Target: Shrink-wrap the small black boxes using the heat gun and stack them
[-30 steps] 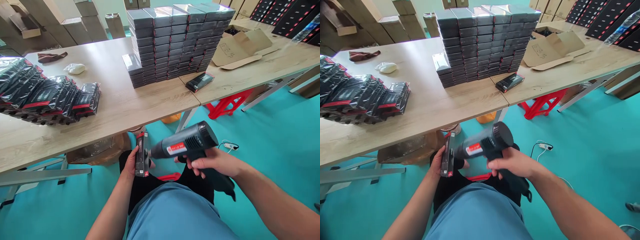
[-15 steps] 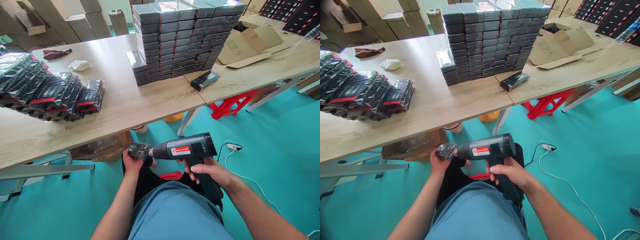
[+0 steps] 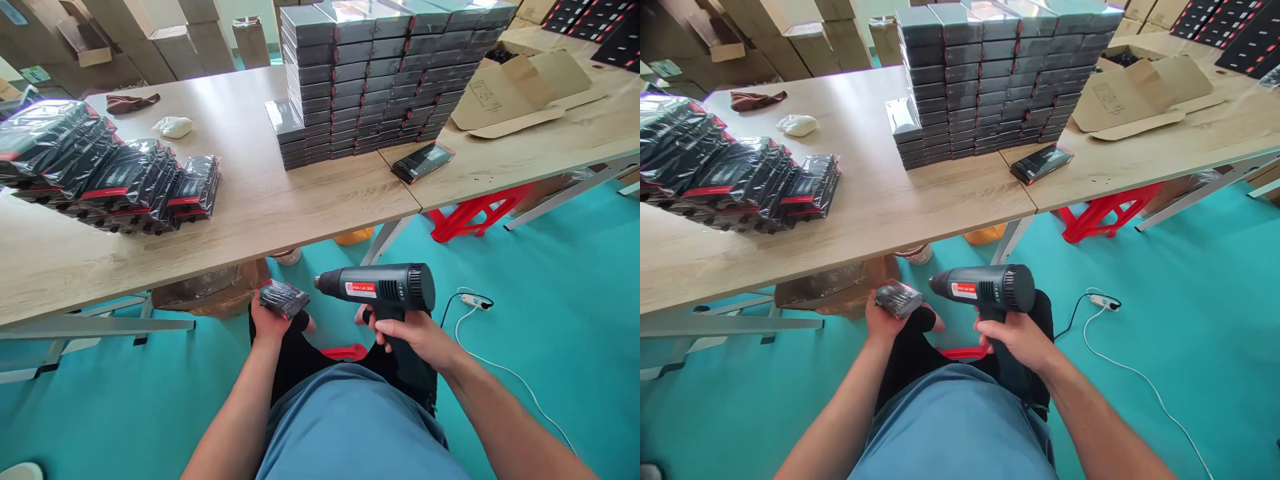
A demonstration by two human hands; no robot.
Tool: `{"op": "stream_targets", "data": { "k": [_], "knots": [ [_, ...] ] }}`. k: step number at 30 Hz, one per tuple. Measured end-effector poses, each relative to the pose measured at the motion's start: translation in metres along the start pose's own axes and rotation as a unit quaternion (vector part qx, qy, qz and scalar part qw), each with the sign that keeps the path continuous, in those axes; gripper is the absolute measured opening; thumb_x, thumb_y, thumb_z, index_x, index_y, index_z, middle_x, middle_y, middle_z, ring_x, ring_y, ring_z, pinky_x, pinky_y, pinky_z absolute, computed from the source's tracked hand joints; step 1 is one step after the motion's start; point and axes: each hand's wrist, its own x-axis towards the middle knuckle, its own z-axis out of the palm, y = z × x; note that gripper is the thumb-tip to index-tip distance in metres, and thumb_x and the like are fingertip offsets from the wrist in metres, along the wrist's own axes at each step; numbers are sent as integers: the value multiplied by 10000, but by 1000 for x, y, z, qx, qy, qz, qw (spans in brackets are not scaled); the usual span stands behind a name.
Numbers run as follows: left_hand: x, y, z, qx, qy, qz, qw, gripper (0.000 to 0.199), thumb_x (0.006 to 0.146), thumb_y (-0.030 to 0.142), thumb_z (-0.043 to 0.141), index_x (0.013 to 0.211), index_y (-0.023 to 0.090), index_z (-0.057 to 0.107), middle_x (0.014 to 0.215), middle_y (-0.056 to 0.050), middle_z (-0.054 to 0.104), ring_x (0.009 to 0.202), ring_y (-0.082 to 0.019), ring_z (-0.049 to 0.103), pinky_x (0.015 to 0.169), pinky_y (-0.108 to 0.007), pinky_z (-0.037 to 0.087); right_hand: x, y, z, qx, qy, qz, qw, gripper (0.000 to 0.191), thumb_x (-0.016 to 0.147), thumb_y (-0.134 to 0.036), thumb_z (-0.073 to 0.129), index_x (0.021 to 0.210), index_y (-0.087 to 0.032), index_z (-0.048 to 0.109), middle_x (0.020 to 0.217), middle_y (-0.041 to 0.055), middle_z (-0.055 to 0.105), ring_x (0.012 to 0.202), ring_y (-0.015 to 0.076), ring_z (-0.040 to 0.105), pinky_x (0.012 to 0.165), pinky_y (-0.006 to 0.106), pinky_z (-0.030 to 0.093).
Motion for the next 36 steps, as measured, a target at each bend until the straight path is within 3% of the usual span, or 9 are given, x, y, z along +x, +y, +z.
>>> {"op": "stream_targets", "data": {
  "k": [5,10,14,19,24,28,31,36],
  "knots": [
    [-4,-1,7,45,-58,-33,997,640,977,657,419,1165,118,708,1039,-175,750,869,-296,732,793,-461,606,-5,6,-8,22,-80,63,995,353,752,-370,803,1001,-136,712,863,78,727,662,178,643,564,302,523],
    [-5,-7,16,75,-74,-40,994,605,997,602,408,1144,104,720,984,-161,767,853,-290,741,770,-425,612,1,7,3,22,-27,35,999,265,798,-381,771,908,-149,705,787,57,703,679,177,637,598,306,533],
    [-5,-8,18,89,-67,-61,992,550,979,527,405,1103,102,731,947,-148,773,934,-315,746,827,-448,608,4,5,7,0,-102,47,994,309,764,-375,810,945,-145,710,734,39,679,663,185,625,569,312,523],
    [0,-12,14,83,-68,-77,991,489,908,454,458,1084,91,734,948,-145,776,997,-344,740,860,-475,601,13,4,15,-15,-10,7,1000,256,824,-356,752,969,-150,709,788,41,681,674,172,624,607,315,534],
    [5,-13,11,76,-46,-91,992,418,893,420,502,1066,115,730,913,-130,776,983,-335,749,893,-466,594,14,0,21,-6,-100,27,995,282,779,-342,793,965,-147,711,826,53,695,687,184,648,582,313,537],
    [8,-7,6,49,-71,-72,994,507,919,498,475,1106,93,716,977,-172,770,1005,-348,740,911,-494,585,5,9,7,-28,-59,38,997,239,817,-364,758,900,-142,724,776,56,686,695,183,633,598,310,536],
    [11,-4,2,23,-81,-53,995,548,919,525,473,1152,87,705,1018,-187,762,1010,-349,737,920,-507,579,-1,15,-4,-18,-82,68,994,266,800,-382,773,879,-133,730,800,69,698,688,177,624,588,302,528],
    [12,-8,4,5,-97,-20,995,561,914,548,494,1186,102,700,1074,-180,759,959,-331,743,889,-494,591,-3,17,2,24,-22,36,999,302,810,-374,763,1010,-152,719,826,45,689,694,174,631,591,294,534]
  ]
}}
